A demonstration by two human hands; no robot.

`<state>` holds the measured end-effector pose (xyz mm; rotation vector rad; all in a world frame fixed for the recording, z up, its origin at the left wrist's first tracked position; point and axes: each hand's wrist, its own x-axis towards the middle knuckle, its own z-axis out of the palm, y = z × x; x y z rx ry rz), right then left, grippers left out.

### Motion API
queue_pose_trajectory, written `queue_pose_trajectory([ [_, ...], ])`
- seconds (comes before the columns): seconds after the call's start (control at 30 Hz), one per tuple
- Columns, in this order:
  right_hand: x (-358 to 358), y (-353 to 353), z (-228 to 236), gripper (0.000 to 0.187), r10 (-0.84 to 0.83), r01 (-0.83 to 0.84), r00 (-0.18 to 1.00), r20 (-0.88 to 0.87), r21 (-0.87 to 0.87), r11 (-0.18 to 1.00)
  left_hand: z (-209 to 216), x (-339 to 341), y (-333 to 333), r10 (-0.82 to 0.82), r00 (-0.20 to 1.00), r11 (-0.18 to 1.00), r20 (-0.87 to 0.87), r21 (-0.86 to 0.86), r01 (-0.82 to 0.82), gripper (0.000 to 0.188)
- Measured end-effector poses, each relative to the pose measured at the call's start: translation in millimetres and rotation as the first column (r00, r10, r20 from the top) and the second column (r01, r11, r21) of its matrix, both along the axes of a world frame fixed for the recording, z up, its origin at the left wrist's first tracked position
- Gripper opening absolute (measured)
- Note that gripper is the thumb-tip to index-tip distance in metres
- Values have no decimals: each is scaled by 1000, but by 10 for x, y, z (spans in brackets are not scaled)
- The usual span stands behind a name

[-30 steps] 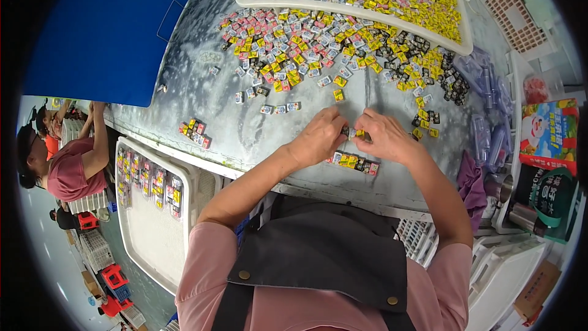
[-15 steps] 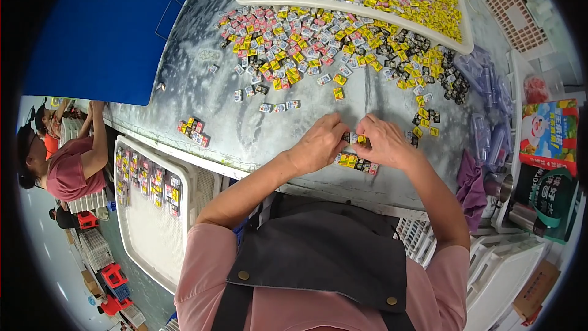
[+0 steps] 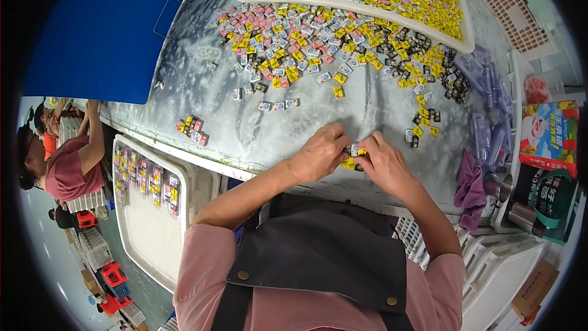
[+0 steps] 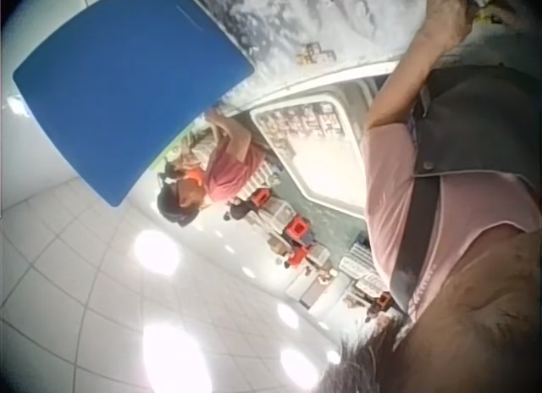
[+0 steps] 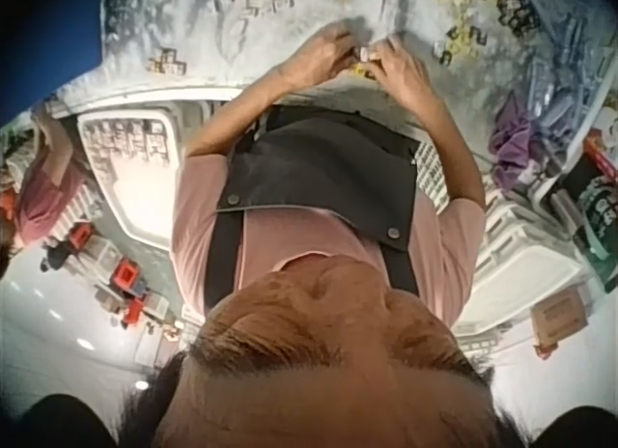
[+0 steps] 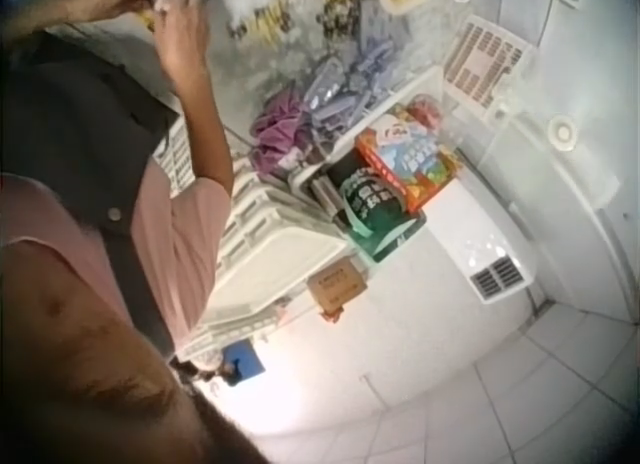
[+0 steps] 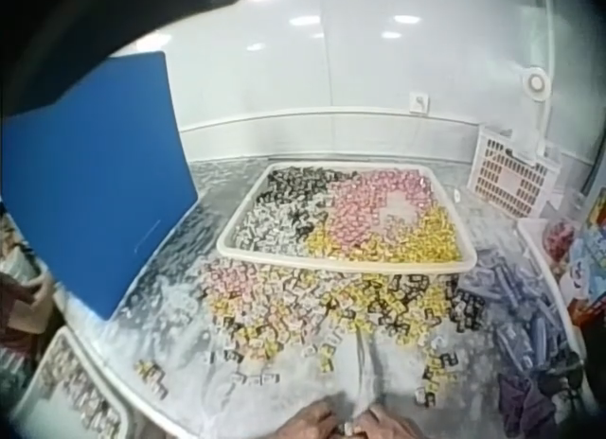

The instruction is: Arranging small plastic toy components in a specific linear pattern on a work surface.

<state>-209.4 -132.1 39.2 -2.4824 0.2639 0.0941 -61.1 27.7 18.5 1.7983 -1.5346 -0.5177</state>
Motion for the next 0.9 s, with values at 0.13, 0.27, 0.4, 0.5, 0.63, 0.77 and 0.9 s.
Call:
queue_pose_trajectory([
  [0.13,-78,41,-71,24,-19,23,995,93,-45,999,-34,-39,25,6,999,999,42,-37,-4,32],
  [0.27,-159,107,-170,25,24,21,974,226,-196,980,-24,-81,33,-19,991,998,134,-55,27,25],
  [0.4,-213,176,-189,26,-19,73,958,286,-179,981,-71,-85,70,-8,988,997,153,-75,20,24],
  [0.5,-268,179,-164,26,-21,77,942,335,-155,985,-100,-102,121,-7,971,993,238,-110,35,25],
  [0.63,-365,202,-166,40,-53,124,923,380,-162,979,-87,-146,182,16,932,992,361,-122,30,36],
  [0.77,-481,290,-293,75,70,1,957,280,-244,970,-56,-199,248,-4,939,993,345,-112,46,59],
  [0.9,-578,328,-416,96,145,-114,987,70,-334,936,-318,-348,259,-7,926,996,378,-82,41,67],
])
